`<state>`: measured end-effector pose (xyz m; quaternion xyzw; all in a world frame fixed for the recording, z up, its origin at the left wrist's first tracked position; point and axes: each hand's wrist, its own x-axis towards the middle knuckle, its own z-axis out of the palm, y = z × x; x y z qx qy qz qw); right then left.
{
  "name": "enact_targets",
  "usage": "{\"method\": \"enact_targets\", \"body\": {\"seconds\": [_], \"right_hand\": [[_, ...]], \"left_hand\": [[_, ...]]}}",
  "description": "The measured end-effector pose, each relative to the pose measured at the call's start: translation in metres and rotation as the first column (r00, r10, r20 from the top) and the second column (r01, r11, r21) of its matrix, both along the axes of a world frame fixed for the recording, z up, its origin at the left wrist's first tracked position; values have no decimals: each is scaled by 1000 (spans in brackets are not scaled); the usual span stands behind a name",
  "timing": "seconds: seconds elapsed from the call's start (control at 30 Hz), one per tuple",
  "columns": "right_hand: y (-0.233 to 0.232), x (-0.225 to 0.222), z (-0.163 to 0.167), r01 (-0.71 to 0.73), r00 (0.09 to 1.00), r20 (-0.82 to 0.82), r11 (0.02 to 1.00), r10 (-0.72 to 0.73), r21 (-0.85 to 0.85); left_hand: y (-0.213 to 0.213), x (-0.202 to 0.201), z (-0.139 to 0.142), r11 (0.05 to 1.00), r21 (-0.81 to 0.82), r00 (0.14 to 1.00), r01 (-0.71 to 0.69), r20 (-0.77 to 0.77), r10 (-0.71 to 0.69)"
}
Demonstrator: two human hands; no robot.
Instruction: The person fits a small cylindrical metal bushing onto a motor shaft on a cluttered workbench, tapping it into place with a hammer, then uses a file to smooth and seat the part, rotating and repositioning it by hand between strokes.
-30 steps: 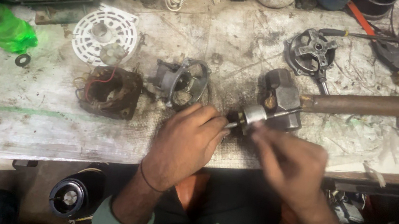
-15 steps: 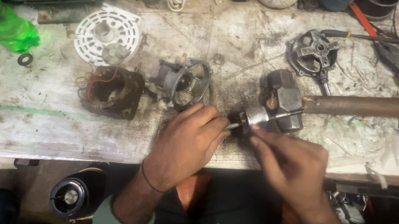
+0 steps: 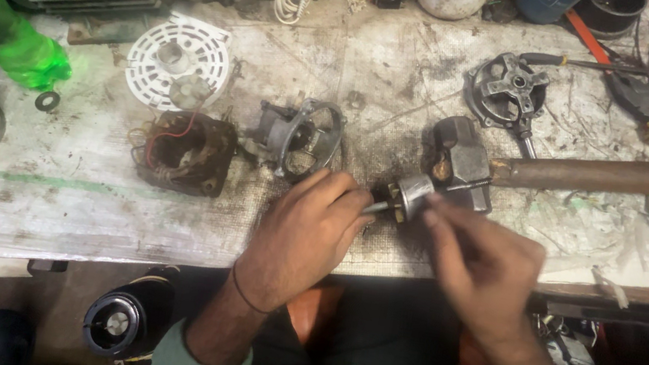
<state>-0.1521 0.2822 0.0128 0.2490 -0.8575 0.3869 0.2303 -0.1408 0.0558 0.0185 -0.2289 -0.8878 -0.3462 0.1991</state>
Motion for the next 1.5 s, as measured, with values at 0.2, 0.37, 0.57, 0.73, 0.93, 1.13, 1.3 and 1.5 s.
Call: {"method": "enact_targets", "body": {"seconds": [0.2, 0.37, 0.57, 0.73, 0.93, 1.13, 1.3, 1.5], "right_hand": [[3, -2, -2, -43, 999, -29, 999, 44, 29], [5, -4, -6, -77, 994, 87, 992, 68, 102], [4, -6, -9, -80, 996, -50, 997, 80, -6], [2, -6, -8, -45, 999, -28, 997, 44, -55], [0, -3, -3, 12, 1000, 10, 999, -11, -41], [-1, -1, -1, 17, 1000, 6, 998, -16, -56], [1, -3, -2, -31, 1000, 2, 999, 31, 27], [1, -6, -6, -86, 993, -71, 994, 91, 60]], "left_hand": [[0, -3, 1, 999, -36, 999, 17, -45, -19], [1, -3, 2, 998, -62, 998, 17, -53, -20], [0, -1, 3, 997, -70, 998, 29, -59, -33], [-1, -1, 3, 998, -59, 996, 25, -89, -30], [0, 0, 5, 998, -56, 997, 12, -70, -15], [-1, 0, 6, 998, -61, 997, 10, -77, -14], [0, -2, 3, 999, -38, 998, 6, -69, -9], [1, -3, 0, 999, -39, 998, 8, -55, -10]]}}
